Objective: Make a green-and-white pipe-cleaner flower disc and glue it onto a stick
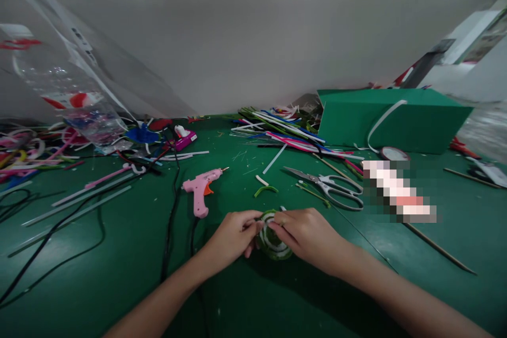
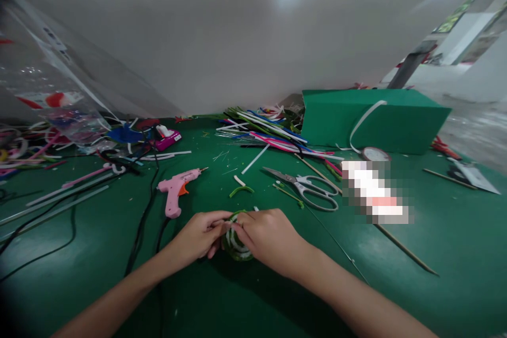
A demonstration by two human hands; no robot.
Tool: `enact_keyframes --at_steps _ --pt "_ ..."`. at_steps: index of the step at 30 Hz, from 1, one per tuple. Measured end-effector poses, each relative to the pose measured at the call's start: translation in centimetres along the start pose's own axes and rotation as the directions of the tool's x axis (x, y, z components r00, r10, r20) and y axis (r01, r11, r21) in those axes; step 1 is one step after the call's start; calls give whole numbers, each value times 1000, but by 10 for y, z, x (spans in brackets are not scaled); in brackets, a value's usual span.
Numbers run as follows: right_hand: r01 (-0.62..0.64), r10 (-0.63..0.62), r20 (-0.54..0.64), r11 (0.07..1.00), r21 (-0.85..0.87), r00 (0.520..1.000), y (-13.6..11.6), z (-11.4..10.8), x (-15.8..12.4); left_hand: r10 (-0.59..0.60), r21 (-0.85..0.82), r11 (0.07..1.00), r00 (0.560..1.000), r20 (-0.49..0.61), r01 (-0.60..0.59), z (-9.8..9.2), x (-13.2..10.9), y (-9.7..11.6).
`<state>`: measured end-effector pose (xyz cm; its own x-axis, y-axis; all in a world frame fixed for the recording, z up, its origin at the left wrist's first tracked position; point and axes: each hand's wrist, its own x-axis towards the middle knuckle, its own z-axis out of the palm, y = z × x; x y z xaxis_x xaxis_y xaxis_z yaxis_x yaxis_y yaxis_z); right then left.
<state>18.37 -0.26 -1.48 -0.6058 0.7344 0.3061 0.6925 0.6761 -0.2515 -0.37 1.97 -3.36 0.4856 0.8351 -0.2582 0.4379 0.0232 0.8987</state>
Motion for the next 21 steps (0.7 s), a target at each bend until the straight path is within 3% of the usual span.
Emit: enact_keyframes --at_steps 15,21 --pt "40 -40 7 998 -44 999 0 3 -1 -37 -50 998 999 13 38 0 -1 2" --pt "-105 101 59 992 69 993 6 -4 0 -58 -60 997 998 -5 58 1 0 2"
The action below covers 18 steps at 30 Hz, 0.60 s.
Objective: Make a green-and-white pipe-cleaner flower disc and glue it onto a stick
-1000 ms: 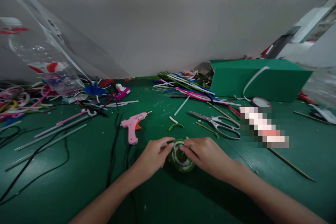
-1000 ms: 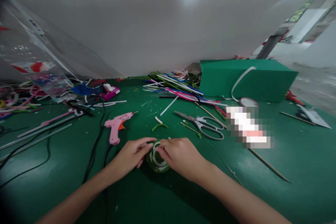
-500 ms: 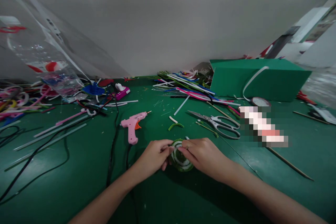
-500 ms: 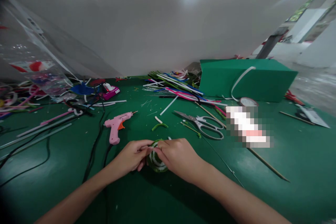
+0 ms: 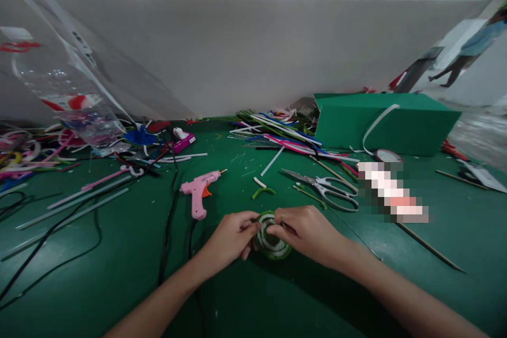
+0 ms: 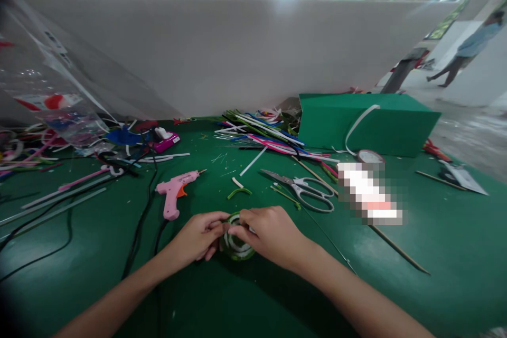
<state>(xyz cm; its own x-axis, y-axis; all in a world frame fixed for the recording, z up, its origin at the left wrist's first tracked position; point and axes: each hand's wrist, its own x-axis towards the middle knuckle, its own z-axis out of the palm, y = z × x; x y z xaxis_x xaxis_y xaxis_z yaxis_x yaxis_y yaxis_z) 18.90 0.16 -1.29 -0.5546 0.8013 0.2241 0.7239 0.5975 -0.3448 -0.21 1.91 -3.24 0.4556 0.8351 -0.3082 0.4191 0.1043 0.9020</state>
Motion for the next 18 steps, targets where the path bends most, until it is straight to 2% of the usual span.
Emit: enact_keyframes --at_steps 5,8,18 --pt "-12 16 -47 995 99 999 2 -7 -2 -27 -10 1000 999 17 27 0 -4 10" --pt "23 -21 -17 991 129 1000 3 -9 -2 -29 -8 1000 1000 8 29 -1 -6 13" --pt "8 -18 70 990 137 997 -2 -19 0 -40 18 999 999 1 40 -3 -4 13"
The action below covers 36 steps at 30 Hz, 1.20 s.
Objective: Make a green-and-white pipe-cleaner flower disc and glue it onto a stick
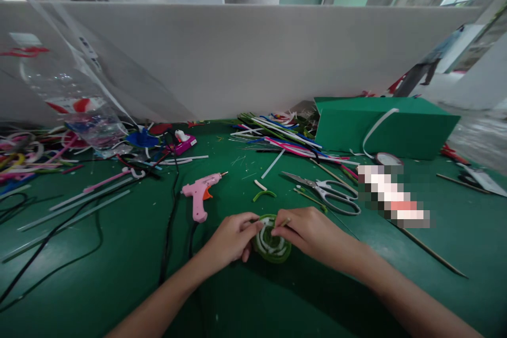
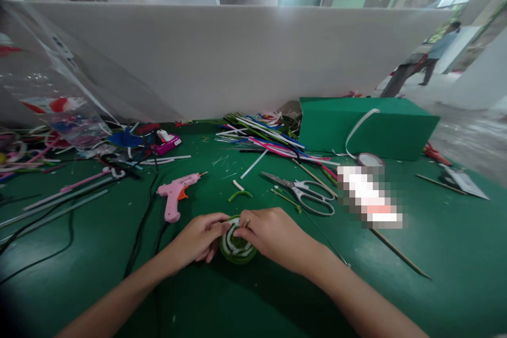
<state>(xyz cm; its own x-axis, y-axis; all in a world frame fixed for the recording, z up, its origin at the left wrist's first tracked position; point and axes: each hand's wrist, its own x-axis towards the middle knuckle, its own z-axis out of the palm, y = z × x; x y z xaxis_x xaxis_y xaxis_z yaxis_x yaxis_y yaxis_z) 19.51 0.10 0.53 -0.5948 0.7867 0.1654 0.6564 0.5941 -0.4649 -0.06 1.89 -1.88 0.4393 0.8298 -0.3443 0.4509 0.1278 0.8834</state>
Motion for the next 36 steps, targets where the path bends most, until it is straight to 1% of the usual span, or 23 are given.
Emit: enact_keyframes --at_steps 5,11,21,25,28,32,36 --pt "-6 5 -18 999 -35 1000 0 6 1 -10 15 1000 999 33 9 1 0 0" --pt "68 -75 -32 981 -180 997 -1 18 1 -31 23 999 998 48 30 1 1 -3" --pt "24 -28 -33 992 -126 999 -4 19 -3 -41 5 999 997 61 41 1 0 -1" --pt "43 -48 -38 990 -137 998 -5 21 -2 -45 -3 999 997 61 46 0 1 -3" --pt "-18 15 -40 997 -76 999 -4 17 -2 -41 -19 999 998 49 42 1 2 -6" --pt "-115 120 -69 991 75 990 -2 3 -5 -46 -56 997 999 23 47 3 4 -10" --pt "-122 142 -133 981 154 981 1 -6 -9 -59 -112 992 998 6 59 4 4 -5"
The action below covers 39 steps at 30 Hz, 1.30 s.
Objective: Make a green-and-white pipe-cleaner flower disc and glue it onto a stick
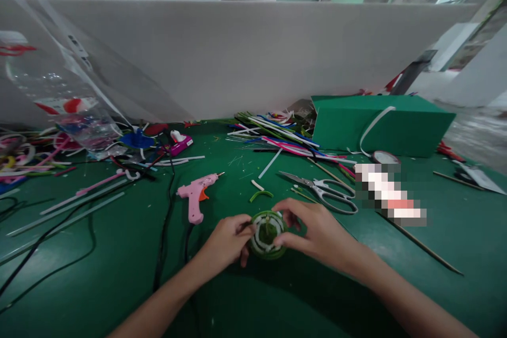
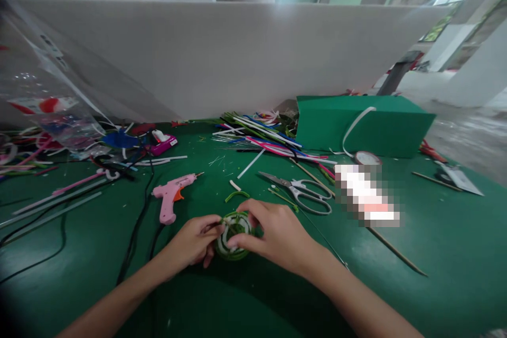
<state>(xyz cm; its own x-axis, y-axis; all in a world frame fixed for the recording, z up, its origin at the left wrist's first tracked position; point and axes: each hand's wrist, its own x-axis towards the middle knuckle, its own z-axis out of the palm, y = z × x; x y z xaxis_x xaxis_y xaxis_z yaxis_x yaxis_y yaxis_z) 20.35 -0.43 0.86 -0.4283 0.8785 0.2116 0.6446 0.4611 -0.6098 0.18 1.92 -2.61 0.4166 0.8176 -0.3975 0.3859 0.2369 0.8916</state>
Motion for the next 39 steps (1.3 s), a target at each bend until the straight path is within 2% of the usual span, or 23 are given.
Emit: enact_keyframes --at_steps 4,7,13,18,32,34,39 --pt "-87 89 -119 996 19 989 6 2 3 30 -82 996 999 -25 -32 2 -5 10" --pt "-167 172 -124 985 50 977 11 5 6 74 -129 988 996 -57 -80 2 -6 12" --pt "-110 116 -20 975 192 993 10 6 5 208 -113 971 977 -41 -211 4 -7 0" --pt "-116 115 17 950 290 993 7 7 3 249 -66 966 968 -37 -251 8 -14 0" --pt "-27 38 -37 960 278 999 5 3 -1 291 -40 955 956 -43 -293 8 -21 5" --pt "-36 49 -40 962 272 998 6 5 -1 285 -65 956 957 -50 -287 9 -20 4" --pt "-125 147 -42 936 328 988 12 14 0 261 -258 931 965 -21 -257 10 -17 8"
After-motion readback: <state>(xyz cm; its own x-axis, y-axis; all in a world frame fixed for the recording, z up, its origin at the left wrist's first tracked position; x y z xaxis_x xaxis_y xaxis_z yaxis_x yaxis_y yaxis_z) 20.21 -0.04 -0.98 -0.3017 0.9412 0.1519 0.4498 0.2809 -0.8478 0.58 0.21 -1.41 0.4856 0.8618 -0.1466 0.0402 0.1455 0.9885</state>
